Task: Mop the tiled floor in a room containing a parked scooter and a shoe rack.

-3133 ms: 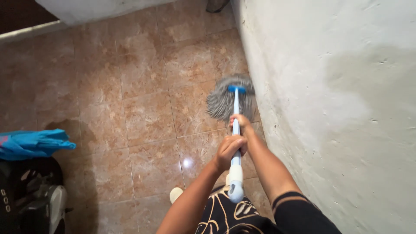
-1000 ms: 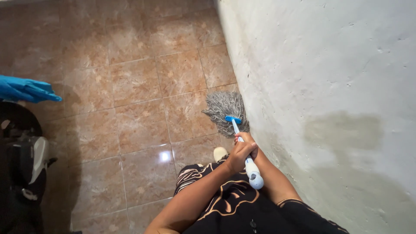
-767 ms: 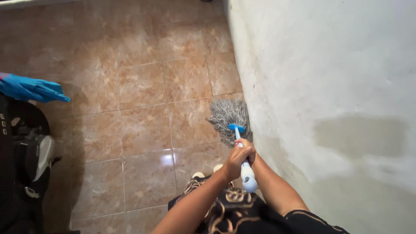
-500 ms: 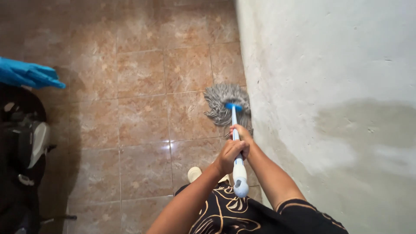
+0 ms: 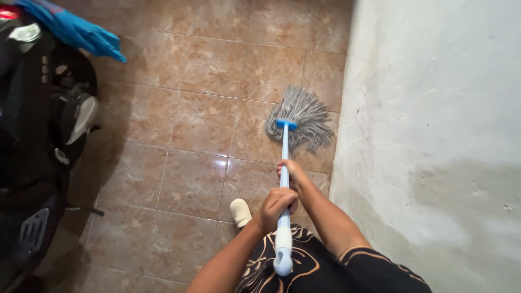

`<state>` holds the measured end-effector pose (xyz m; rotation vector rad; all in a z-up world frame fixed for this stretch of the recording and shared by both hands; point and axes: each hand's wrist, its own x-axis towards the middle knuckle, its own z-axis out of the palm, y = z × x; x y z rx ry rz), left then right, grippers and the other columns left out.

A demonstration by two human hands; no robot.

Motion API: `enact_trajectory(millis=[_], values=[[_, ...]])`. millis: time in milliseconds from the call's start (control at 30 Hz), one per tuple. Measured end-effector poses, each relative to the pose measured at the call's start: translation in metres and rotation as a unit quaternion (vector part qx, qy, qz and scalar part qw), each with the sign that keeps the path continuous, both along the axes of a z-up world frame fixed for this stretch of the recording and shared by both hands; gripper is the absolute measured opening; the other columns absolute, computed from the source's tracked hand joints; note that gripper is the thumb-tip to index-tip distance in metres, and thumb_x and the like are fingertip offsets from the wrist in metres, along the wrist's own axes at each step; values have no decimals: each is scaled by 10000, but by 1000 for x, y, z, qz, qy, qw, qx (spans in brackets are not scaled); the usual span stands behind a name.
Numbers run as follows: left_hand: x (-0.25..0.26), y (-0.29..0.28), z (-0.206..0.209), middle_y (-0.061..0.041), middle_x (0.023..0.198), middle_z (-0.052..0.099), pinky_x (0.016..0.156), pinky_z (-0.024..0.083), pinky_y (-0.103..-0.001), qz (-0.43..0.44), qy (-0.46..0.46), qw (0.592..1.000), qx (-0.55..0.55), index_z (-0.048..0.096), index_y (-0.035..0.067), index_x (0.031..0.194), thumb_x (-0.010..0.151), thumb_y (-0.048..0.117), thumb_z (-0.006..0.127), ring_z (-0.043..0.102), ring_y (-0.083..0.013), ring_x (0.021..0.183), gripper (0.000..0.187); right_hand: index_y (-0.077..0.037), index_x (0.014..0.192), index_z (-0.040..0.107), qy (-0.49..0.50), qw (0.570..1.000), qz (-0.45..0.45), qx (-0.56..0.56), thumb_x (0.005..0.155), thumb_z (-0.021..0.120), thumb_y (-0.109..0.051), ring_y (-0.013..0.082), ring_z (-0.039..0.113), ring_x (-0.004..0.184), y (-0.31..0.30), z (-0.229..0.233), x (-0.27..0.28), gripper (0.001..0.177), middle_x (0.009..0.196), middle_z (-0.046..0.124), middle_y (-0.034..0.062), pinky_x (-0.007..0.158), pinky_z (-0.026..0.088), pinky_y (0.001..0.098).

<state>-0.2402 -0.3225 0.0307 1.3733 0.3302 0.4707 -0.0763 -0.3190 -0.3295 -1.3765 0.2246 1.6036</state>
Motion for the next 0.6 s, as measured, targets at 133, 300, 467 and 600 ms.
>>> enact_trajectory(millis=[133,300,467,600], values=[[-33,-12,25,-98,626,535,611,413,-333,19,25,999,-35,531,6,695,1042,252,388,507,-193,585,449,-77,876,554,123,992,1,28,901,621,-146,131,563,507,-24,-6,-52,100,664,592,22,481,497,269],[-41,-28,34,-69,637,545,602,406,-325,54,87,984,-144,558,22,717,1018,309,392,509,-160,607,447,-34,908,570,121,991,48,-34,883,622,-106,164,569,552,-29,26,-82,92,690,594,58,503,502,295],[-20,-14,29,-68,628,521,609,393,-314,99,63,991,-71,547,22,711,1036,316,357,490,-161,615,478,-58,882,554,186,982,31,-23,876,638,-127,149,529,525,-11,0,-63,109,670,571,39,481,467,284],[-13,0,24,-90,631,528,604,423,-340,97,41,994,-1,507,13,698,1032,290,324,527,-195,596,472,-83,820,512,278,959,26,41,888,605,-131,139,525,511,17,-10,-50,125,656,549,26,461,442,261]])
